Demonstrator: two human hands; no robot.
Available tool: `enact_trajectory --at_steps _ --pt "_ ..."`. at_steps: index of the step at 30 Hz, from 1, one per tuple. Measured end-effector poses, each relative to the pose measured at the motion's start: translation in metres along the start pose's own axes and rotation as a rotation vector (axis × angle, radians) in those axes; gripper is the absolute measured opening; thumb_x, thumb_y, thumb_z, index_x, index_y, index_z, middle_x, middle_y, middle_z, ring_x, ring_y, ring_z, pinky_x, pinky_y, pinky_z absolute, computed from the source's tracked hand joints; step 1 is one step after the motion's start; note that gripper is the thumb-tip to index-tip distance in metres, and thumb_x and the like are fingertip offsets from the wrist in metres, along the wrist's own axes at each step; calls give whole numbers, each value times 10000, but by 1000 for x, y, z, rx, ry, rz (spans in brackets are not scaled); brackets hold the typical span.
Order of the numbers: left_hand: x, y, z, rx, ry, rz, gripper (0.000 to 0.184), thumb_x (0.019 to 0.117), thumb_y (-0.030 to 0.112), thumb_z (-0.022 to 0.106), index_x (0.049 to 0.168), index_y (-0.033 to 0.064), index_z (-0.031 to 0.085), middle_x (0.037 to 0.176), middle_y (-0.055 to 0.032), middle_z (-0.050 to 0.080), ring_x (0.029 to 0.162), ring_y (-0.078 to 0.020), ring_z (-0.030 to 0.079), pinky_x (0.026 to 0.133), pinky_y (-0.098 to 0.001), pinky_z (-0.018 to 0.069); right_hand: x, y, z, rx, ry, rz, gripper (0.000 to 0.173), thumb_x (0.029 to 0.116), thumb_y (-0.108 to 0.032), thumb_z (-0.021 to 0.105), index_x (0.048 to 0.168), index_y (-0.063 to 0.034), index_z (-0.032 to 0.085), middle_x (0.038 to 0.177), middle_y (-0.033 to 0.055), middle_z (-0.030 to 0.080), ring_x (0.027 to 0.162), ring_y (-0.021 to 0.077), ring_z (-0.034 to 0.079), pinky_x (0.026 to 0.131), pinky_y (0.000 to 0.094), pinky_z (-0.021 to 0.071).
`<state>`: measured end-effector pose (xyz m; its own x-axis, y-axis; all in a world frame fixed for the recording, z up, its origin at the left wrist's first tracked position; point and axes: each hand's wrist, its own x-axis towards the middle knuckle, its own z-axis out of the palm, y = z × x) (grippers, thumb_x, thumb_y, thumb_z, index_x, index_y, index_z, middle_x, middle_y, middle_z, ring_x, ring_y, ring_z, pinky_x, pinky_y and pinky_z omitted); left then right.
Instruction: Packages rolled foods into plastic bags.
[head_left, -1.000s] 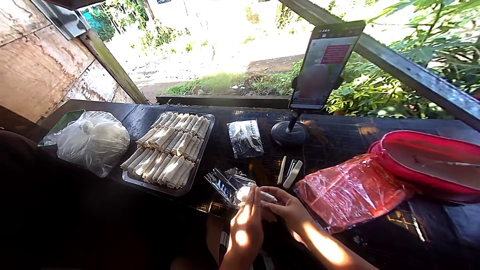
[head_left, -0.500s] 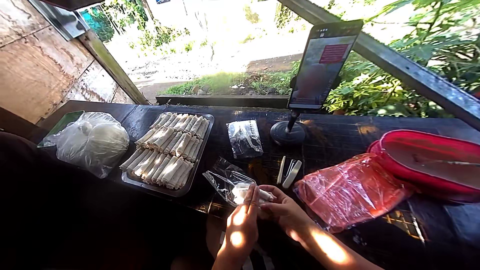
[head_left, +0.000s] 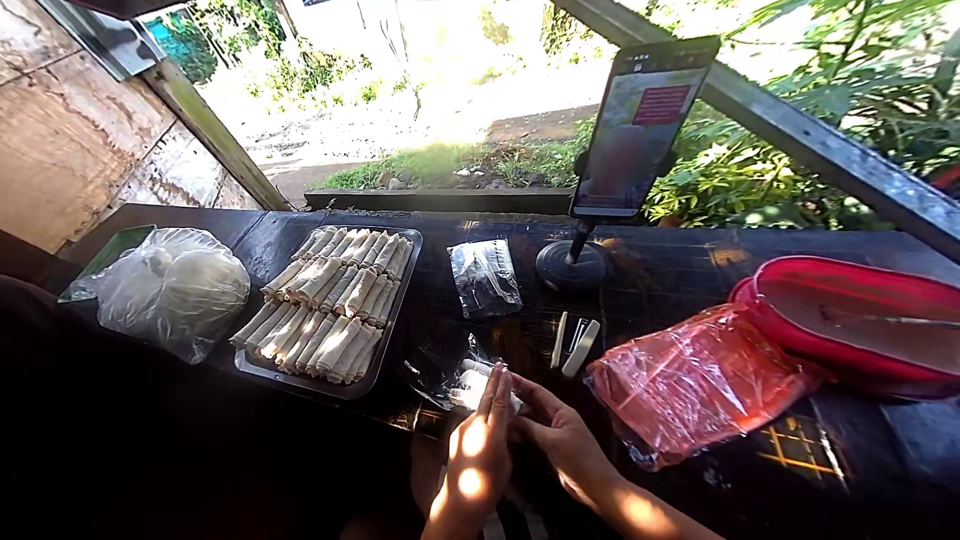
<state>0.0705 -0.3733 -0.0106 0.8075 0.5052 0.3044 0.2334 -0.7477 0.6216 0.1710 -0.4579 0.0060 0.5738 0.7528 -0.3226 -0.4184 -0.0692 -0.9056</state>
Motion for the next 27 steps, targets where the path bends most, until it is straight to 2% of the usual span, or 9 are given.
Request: enact_trajectory --at_steps 3,7,12,13,16,18,20,23,27 --pt "-2 -2 0 -10 24 20 578 885 -73 576 1459 -59 513 1480 -184 567 931 -282 765 698 -404 611 0 -9 0 -91 -57 77 588 889 114 612 1451 6 476 1271 97 658 1010 79 690 879 230 575" --pt "-3 -2 -3 -49 -9 54 594 868 -82 596 1456 -64 515 1483 -187 563 918 -279 765 695 -399 609 4 -20 0 -123 -83 127 534 873 143 629 1388 35 536 1175 90 700 915 66 708 825 231 593" --pt "-3 -3 -4 11 71 89 577 850 -97 602 1424 -55 557 1451 -169 598 899 -252 765 686 -358 611 6 -22 12 26 64 125 406 878 174 616 1253 21 625 1049 67 722 828 61 693 738 206 577" --pt "-3 -3 -2 31 105 89 539 870 -89 587 1408 -58 571 1436 -170 610 920 -250 766 706 -348 614 6 -21 16 79 89 135 389 899 162 608 1260 18 617 1029 61 719 811 60 685 721 200 566" --pt "-7 -7 5 49 156 68 495 884 -71 548 1378 -82 585 1396 -193 634 942 -261 767 729 -354 616 -1 -12 19 169 -2 143 476 960 107 549 1423 11 493 1158 77 681 940 84 688 848 231 572" --pt "-10 -10 5 71 161 57 489 871 -54 557 1358 -80 599 1371 -188 652 918 -254 770 710 -361 618 -3 -12 14 100 -114 163 574 937 102 540 1486 -4 407 1281 90 628 1027 83 672 904 236 558" --pt "-13 -10 2 67 132 42 512 852 -51 565 1363 -71 598 1386 -186 642 896 -251 770 676 -370 615 0 -17 10 -42 -179 203 613 891 90 565 1474 -23 416 1303 93 622 1020 79 680 889 245 570" --pt "-15 -6 0 72 103 27 496 868 -42 560 1360 -74 605 1389 -185 641 892 -255 769 681 -375 611 7 -24 9 -146 -165 256 497 930 74 531 1416 -14 472 1220 93 641 944 83 662 836 256 553" --pt "-15 -4 0 92 112 60 523 848 -78 546 1367 -66 605 1408 -174 630 1015 -250 756 764 -359 614 7 -24 21 154 8 371 348 1041 43 463 1384 -1 507 1084 80 651 854 100 663 777 254 562"
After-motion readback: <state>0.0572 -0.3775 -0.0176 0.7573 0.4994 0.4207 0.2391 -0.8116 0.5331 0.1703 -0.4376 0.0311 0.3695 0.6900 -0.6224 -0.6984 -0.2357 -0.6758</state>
